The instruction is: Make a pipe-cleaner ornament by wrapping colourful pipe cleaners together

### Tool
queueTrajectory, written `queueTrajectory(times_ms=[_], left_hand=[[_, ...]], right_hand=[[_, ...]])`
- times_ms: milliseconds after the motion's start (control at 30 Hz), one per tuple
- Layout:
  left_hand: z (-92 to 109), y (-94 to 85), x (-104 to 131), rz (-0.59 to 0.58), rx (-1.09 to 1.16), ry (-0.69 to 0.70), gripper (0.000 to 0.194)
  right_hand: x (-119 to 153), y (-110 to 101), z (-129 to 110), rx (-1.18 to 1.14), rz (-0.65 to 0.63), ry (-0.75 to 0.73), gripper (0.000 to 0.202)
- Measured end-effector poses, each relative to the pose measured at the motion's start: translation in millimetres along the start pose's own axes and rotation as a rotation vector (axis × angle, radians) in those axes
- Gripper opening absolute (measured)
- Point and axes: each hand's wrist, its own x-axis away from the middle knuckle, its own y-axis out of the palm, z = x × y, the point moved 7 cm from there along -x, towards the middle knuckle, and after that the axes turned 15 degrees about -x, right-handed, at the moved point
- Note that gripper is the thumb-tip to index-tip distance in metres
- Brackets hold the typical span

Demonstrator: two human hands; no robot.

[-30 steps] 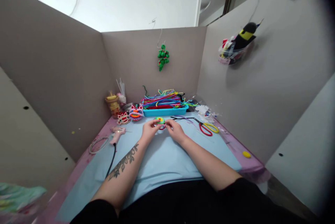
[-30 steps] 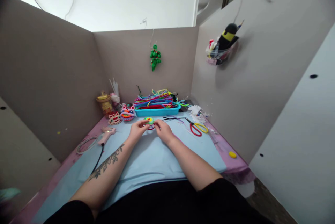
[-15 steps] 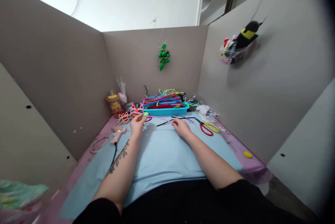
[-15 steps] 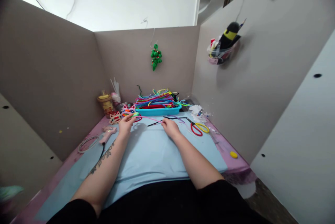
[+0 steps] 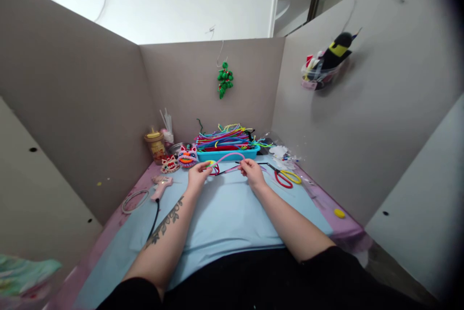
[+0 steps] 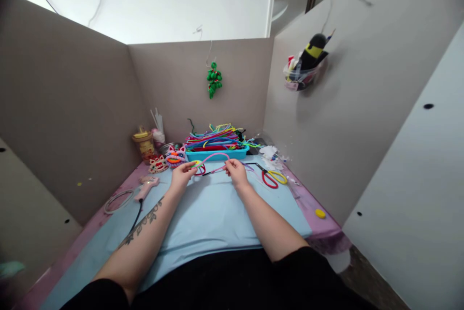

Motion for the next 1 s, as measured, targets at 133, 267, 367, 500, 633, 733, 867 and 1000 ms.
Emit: queueTrajectory(times_ms=[133, 267, 367, 500, 633, 733, 867, 1000], left_hand=[[8.2, 10.3, 8.3, -0.085, -0.014, 0.000, 0.045], [12.6, 18.8, 14.0, -0.158, -0.025, 0.006, 0.044], [11.7, 25.5, 15.7, -0.200, -0.001, 0.018, 0.045], [8.1, 33.9, 17.3, -0.263, 0.044, 0.011, 0.047], [7.9, 35.1, 17.5, -0.268, 0.067, 0.018, 0.048], [9.2, 34.7, 17.3, -0.267, 0.087, 0.021, 0.050], [11.3, 36.1, 18.4, -0.285, 0.083, 0.034, 0.049], [11.2, 37.7, 19.3, -0.297, 0.078, 0.039, 0.049]], right_hand=[[2.3, 5.6, 4.4, -0.070, -0.023, 0.029, 0.033], [6.8, 14.2, 12.0, -0.105, -0.074, 0.124, 0.034], [12.8, 22.3, 20.6, -0.134, -0.112, 0.252, 0.036], [20.1, 32.5, 24.4, -0.112, -0.194, 0.329, 0.034], [21.2, 34.2, 21.9, -0.092, -0.211, 0.323, 0.033], [20.4, 31.9, 21.2, -0.154, -0.178, 0.346, 0.032], [21.1, 32.7, 22.2, -0.202, -0.199, 0.397, 0.032], [20.9, 32.3, 21.8, -0.194, -0.200, 0.393, 0.032]])
